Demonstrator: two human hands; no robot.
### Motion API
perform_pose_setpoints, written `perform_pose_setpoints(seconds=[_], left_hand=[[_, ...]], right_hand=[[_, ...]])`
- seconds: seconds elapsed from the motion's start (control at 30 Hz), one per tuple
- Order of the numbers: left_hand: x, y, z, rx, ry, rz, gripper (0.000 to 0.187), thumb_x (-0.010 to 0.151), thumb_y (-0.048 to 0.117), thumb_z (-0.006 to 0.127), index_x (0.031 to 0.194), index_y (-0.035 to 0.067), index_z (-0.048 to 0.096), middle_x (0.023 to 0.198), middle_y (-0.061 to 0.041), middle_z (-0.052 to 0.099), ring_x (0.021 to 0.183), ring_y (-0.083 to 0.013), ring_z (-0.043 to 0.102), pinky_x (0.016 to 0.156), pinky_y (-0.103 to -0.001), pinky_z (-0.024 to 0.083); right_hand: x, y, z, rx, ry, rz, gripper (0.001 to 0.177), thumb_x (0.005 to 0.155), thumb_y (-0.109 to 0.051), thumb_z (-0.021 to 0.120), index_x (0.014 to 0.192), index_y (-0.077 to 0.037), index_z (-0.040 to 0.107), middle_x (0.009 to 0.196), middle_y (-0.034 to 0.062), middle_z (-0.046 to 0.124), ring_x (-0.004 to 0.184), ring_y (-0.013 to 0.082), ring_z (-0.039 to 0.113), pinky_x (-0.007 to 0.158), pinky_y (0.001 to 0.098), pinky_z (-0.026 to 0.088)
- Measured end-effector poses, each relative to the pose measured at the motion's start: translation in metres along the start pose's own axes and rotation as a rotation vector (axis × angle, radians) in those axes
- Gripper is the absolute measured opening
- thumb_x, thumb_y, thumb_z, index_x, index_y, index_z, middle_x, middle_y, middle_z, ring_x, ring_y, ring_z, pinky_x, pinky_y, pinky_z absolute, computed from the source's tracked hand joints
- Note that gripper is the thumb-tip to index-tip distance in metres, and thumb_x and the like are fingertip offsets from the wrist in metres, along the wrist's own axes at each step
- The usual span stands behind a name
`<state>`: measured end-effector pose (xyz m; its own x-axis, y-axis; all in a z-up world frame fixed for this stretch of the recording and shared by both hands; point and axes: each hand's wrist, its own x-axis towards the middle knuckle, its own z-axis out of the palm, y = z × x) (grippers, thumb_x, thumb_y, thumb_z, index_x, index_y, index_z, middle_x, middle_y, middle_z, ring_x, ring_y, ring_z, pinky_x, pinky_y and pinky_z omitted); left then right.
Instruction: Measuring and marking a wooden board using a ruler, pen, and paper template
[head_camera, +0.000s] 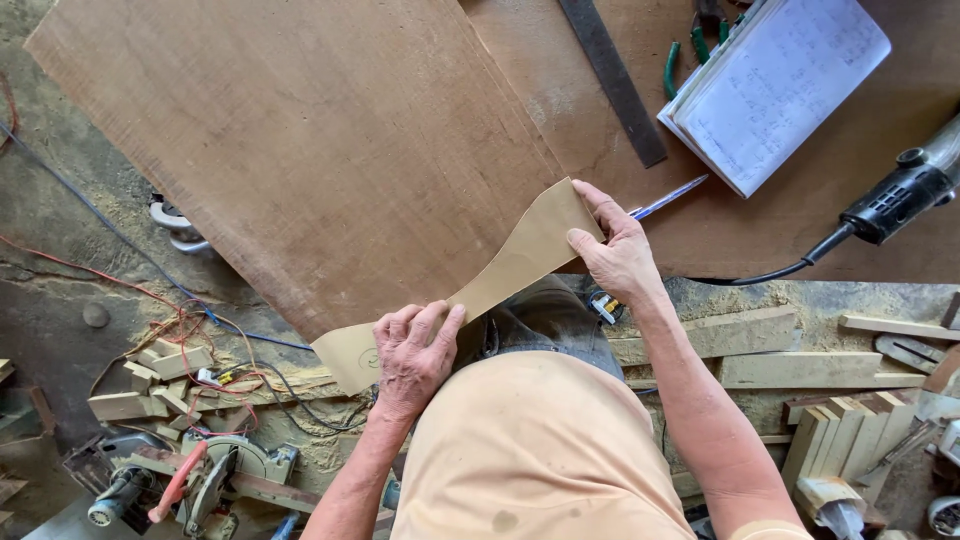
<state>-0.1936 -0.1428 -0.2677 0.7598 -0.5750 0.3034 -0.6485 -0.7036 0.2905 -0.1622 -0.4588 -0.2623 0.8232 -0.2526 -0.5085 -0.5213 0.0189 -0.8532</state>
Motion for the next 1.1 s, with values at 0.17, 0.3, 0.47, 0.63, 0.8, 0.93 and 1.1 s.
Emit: perform_pose_setpoints(seconds=[0.17, 0.3, 0.47, 0.63, 0.8, 0.93, 1.1], left_hand=[[0.007, 0.000, -0.006, -0.031, 0.004, -0.004, 0.045, 0.080, 0.014, 0.068, 0.122, 0.028, 0.074, 0.120, -0.002, 0.067, 0.105, -0.0232, 0.061, 0.091, -0.042, 0.043], [0.008, 0.000, -0.006, -0.037, 0.001, -0.004, 0.045, 0.079, 0.014, 0.070, 0.122, 0.029, 0.074, 0.120, -0.001, 0.067, 0.105, -0.0226, 0.061, 0.091, -0.042, 0.042], [0.008, 0.000, -0.007, -0.049, -0.014, -0.018, 0.045, 0.080, 0.014, 0.070, 0.122, 0.029, 0.074, 0.120, -0.001, 0.067, 0.105, -0.0230, 0.061, 0.091, -0.042, 0.043], [0.008, 0.000, -0.008, -0.043, -0.015, -0.012, 0.045, 0.080, 0.014, 0.070, 0.122, 0.029, 0.073, 0.119, -0.001, 0.067, 0.105, -0.0230, 0.061, 0.091, -0.043, 0.042], [0.007, 0.000, -0.007, -0.041, -0.013, -0.011, 0.044, 0.080, 0.015, 0.070, 0.122, 0.029, 0.073, 0.119, 0.000, 0.067, 0.104, -0.0225, 0.061, 0.091, -0.043, 0.042], [0.005, 0.001, -0.007, -0.060, -0.013, -0.033, 0.040, 0.083, 0.021, 0.072, 0.122, 0.028, 0.074, 0.121, -0.001, 0.068, 0.106, -0.0230, 0.061, 0.092, -0.043, 0.043], [-0.020, -0.014, -0.025, -0.029, 0.004, -0.188, 0.026, 0.095, 0.042, 0.069, 0.114, 0.026, 0.076, 0.119, 0.003, 0.068, 0.108, -0.0206, 0.061, 0.095, -0.041, 0.041]], right_hand=[[-0.001, 0.012, -0.001, 0.026, 0.008, 0.013, 0.065, 0.092, 0.002, 0.067, 0.150, -0.025, 0.058, 0.098, 0.0061, 0.067, 0.086, 0.0106, 0.061, 0.081, 0.0277, 0.058], [0.001, 0.011, 0.000, 0.023, 0.011, 0.003, 0.065, 0.092, 0.002, 0.067, 0.150, -0.025, 0.058, 0.100, 0.0061, 0.068, 0.086, 0.0103, 0.061, 0.081, 0.0276, 0.058], [-0.001, 0.007, 0.001, 0.024, 0.008, 0.006, 0.064, 0.092, 0.002, 0.067, 0.149, -0.024, 0.058, 0.098, 0.0069, 0.066, 0.085, 0.0115, 0.059, 0.079, 0.0286, 0.058], [0.001, 0.014, 0.000, 0.009, 0.010, 0.007, 0.064, 0.091, 0.002, 0.068, 0.148, -0.025, 0.059, 0.095, 0.0054, 0.065, 0.083, 0.0110, 0.059, 0.078, 0.0271, 0.058], [0.001, 0.006, 0.000, -0.006, 0.010, -0.001, 0.063, 0.091, 0.001, 0.068, 0.148, -0.025, 0.059, 0.095, 0.0063, 0.066, 0.083, 0.0115, 0.060, 0.077, 0.0278, 0.058], [-0.003, -0.004, 0.003, -0.040, 0.064, -0.008, 0.064, 0.088, 0.003, 0.068, 0.145, -0.025, 0.062, 0.098, 0.0065, 0.070, 0.085, 0.0115, 0.063, 0.080, 0.0281, 0.059], [-0.002, 0.009, 0.005, -0.204, 0.060, -0.134, 0.063, 0.082, -0.005, 0.084, 0.141, -0.019, 0.066, 0.115, 0.0156, 0.070, 0.098, 0.0210, 0.068, 0.087, 0.0382, 0.059]])
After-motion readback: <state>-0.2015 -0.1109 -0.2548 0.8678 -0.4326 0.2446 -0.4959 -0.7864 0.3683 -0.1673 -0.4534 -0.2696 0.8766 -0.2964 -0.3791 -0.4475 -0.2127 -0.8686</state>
